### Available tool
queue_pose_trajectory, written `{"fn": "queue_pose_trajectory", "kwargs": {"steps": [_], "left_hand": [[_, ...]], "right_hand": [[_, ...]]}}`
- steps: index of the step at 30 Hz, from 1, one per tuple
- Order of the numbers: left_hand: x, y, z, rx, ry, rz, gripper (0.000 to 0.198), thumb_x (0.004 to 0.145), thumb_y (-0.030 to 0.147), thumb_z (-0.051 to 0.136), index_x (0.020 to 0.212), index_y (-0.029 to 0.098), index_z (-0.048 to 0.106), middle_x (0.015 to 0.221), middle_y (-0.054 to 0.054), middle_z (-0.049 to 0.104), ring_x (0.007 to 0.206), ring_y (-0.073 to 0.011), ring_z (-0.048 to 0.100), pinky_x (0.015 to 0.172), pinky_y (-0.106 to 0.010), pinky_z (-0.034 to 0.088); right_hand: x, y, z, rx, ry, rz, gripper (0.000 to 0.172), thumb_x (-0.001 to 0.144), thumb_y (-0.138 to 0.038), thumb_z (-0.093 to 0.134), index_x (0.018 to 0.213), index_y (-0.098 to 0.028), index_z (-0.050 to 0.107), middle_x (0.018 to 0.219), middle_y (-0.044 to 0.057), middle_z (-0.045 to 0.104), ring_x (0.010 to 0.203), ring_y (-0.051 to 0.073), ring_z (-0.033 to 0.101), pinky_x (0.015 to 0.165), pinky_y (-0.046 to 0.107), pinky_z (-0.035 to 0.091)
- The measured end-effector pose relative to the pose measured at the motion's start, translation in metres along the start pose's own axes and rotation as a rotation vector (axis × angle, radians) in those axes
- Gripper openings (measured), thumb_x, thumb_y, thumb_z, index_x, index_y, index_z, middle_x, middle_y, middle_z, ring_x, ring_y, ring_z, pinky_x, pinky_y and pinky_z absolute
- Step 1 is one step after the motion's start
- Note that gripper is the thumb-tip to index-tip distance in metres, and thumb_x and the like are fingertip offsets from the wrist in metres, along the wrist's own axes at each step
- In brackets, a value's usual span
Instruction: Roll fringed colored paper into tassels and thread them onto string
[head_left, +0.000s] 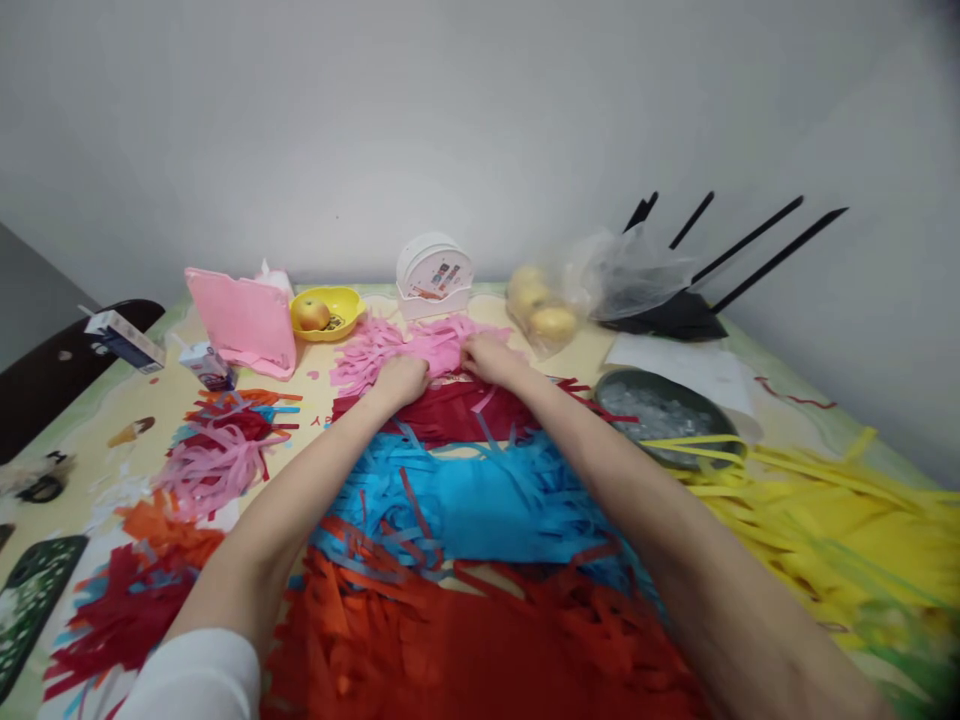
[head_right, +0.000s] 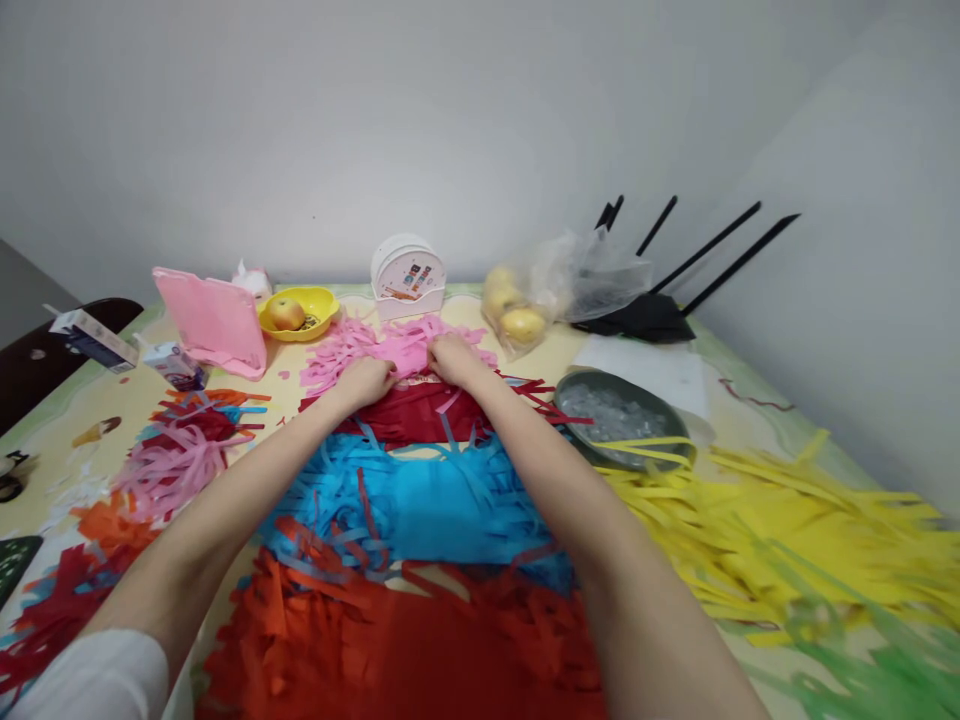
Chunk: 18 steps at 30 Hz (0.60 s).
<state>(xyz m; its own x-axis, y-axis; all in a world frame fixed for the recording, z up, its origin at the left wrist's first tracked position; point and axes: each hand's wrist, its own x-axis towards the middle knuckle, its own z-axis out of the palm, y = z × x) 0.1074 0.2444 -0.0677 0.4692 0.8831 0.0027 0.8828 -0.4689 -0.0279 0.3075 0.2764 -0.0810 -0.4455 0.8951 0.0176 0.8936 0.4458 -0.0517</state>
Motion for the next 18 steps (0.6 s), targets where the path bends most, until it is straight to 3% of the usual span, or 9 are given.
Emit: {"fn": "queue_pose_trajectory", "kwargs": {"steps": [4,10,14,18], "left_hand": [[0.004,0.006,-0.002,0.015,0.056,-0.038,0.039,0.096,0.039,0.051,0.110,0.010,0.072,0.102,-0.019,0.074,0.105,-0.0298,0.067,0.092,-0.039,0.048],[0.010,0.017,-0.004,0.051,0.192,-0.071,0.032,0.097,0.020,0.043,0.108,0.008,0.070,0.113,-0.021,0.069,0.120,-0.0328,0.054,0.100,-0.046,0.038],[0.014,0.018,-0.012,0.060,0.270,-0.118,0.033,0.096,0.012,0.037,0.110,0.008,0.068,0.113,-0.020,0.068,0.115,-0.0322,0.054,0.097,-0.047,0.038],[0.015,0.016,-0.035,0.059,0.381,-0.172,0.031,0.096,0.017,0.040,0.116,0.010,0.062,0.119,-0.019,0.065,0.116,-0.0331,0.051,0.096,-0.046,0.037]], "right_hand": [[0.005,0.002,-0.003,0.085,0.022,0.034,0.024,0.096,-0.035,0.060,0.102,-0.013,0.067,0.099,0.005,0.069,0.087,0.016,0.066,0.081,0.036,0.055],[-0.007,-0.005,-0.018,0.135,0.195,0.047,0.023,0.093,-0.022,0.053,0.097,-0.013,0.074,0.102,0.013,0.071,0.098,0.024,0.061,0.090,0.034,0.044],[-0.025,-0.030,-0.015,0.127,0.267,0.019,0.032,0.098,-0.025,0.044,0.112,-0.008,0.068,0.119,0.021,0.064,0.116,0.030,0.053,0.102,0.042,0.038],[-0.023,-0.060,0.006,0.143,0.176,-0.054,0.029,0.094,-0.022,0.055,0.118,-0.011,0.064,0.122,0.015,0.064,0.116,0.025,0.057,0.103,0.038,0.042]]}}
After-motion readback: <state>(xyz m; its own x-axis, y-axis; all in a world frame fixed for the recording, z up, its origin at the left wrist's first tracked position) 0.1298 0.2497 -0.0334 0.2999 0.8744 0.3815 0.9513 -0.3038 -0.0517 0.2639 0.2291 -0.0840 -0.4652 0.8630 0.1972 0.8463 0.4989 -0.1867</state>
